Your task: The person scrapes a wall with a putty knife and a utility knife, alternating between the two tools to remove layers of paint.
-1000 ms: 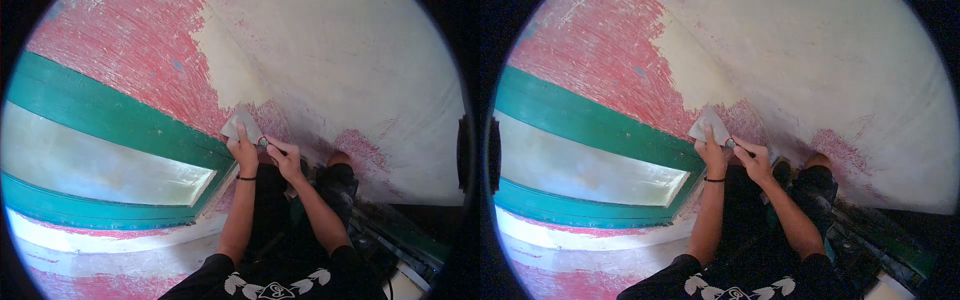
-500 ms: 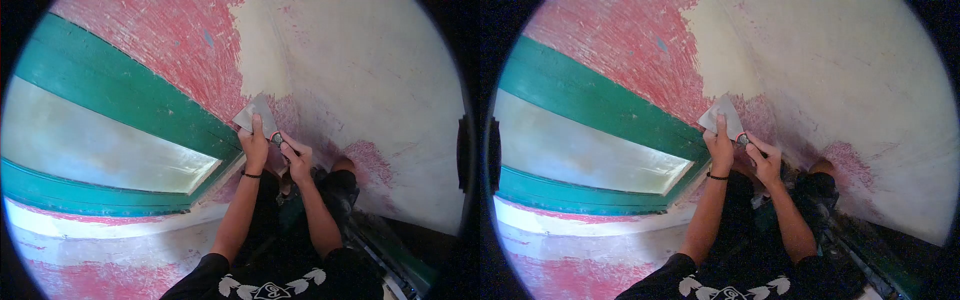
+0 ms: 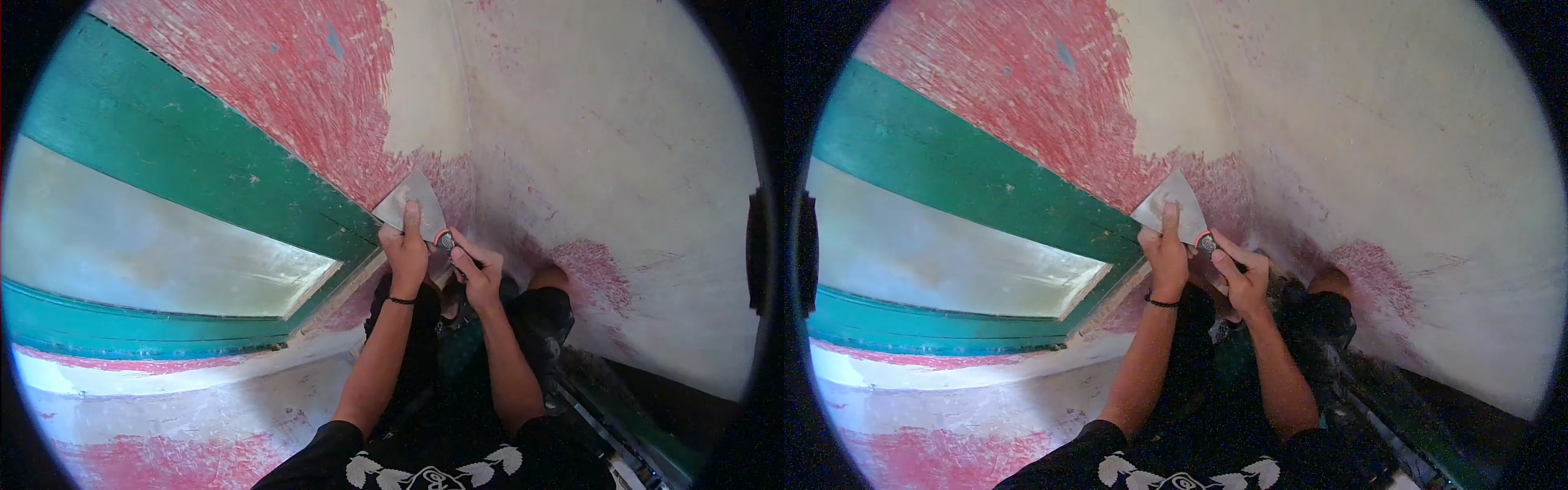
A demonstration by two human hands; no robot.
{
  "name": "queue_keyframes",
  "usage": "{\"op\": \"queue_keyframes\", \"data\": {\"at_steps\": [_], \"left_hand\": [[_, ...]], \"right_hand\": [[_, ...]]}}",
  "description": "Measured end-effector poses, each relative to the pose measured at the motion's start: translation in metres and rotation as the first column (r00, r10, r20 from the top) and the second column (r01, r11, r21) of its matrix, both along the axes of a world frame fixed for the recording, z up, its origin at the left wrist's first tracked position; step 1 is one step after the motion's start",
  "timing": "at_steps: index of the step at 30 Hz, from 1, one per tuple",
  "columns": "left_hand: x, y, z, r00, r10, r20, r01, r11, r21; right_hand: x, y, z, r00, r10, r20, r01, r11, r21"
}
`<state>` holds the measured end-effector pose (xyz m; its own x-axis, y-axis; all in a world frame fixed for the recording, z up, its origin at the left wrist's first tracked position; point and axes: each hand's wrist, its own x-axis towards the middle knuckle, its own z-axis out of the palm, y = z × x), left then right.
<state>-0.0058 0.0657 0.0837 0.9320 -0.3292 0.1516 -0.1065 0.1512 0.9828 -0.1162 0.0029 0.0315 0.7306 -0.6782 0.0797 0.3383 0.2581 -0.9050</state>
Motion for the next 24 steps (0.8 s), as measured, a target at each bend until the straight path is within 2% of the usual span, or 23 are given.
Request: {"op": "queue_keyframes", "data": {"at_steps": [3, 7, 9, 11, 12, 15, 18, 21, 22, 24], "left_hand": [[-0.001, -0.003, 0.002, 0.998, 0.049, 0.026, -0.049, 0.999, -0.001], [0.012, -0.002, -0.018, 0.984, 0.106, 0.141, -0.111, 0.994, 0.023], [0.015, -0.002, -0.023, 0.982, 0.105, 0.156, -0.111, 0.993, 0.034], [0.007, -0.002, 0.004, 0.997, 0.053, 0.047, -0.056, 0.995, 0.082], [0.004, -0.001, 0.017, 1.0, 0.029, -0.01, -0.027, 0.994, 0.105], [0.016, -0.01, 0.034, 0.99, -0.002, 0.139, -0.008, 0.997, 0.071], [0.029, -0.026, 0.028, 0.881, 0.125, 0.457, -0.1, 0.992, -0.079], [0.017, -0.007, 0.013, 0.976, 0.054, 0.211, -0.071, 0.994, 0.077], [0.01, -0.003, 0.012, 0.986, 0.059, 0.155, -0.07, 0.995, 0.07], [-0.002, 0.004, 0.01, 0.997, 0.071, 0.036, -0.072, 0.996, 0.055]], "right_hand": [[0.001, 0.005, 0.003, 1.0, -0.019, 0.005, 0.019, 1.0, 0.011], [0.003, 0.013, 0.005, 0.999, -0.028, 0.03, 0.025, 0.996, 0.087], [0.01, 0.013, -0.008, 0.99, -0.136, 0.034, 0.139, 0.978, -0.152], [0.014, 0.008, -0.01, 0.985, -0.169, 0.033, 0.172, 0.961, -0.218], [0.015, 0.006, -0.005, 0.989, -0.148, 0.02, 0.149, 0.975, -0.164], [0.023, -0.007, 0.02, 0.995, -0.088, 0.038, 0.09, 0.995, -0.053], [0.025, -0.009, 0.025, 0.994, -0.074, 0.074, 0.079, 0.995, -0.058], [0.019, -0.004, 0.005, 0.996, -0.081, 0.042, 0.086, 0.987, -0.133], [0.015, -0.001, 0.001, 0.996, -0.087, 0.019, 0.089, 0.983, -0.16], [0.009, 0.003, 0.0, 0.999, -0.041, 0.004, 0.041, 0.993, -0.107]]}}
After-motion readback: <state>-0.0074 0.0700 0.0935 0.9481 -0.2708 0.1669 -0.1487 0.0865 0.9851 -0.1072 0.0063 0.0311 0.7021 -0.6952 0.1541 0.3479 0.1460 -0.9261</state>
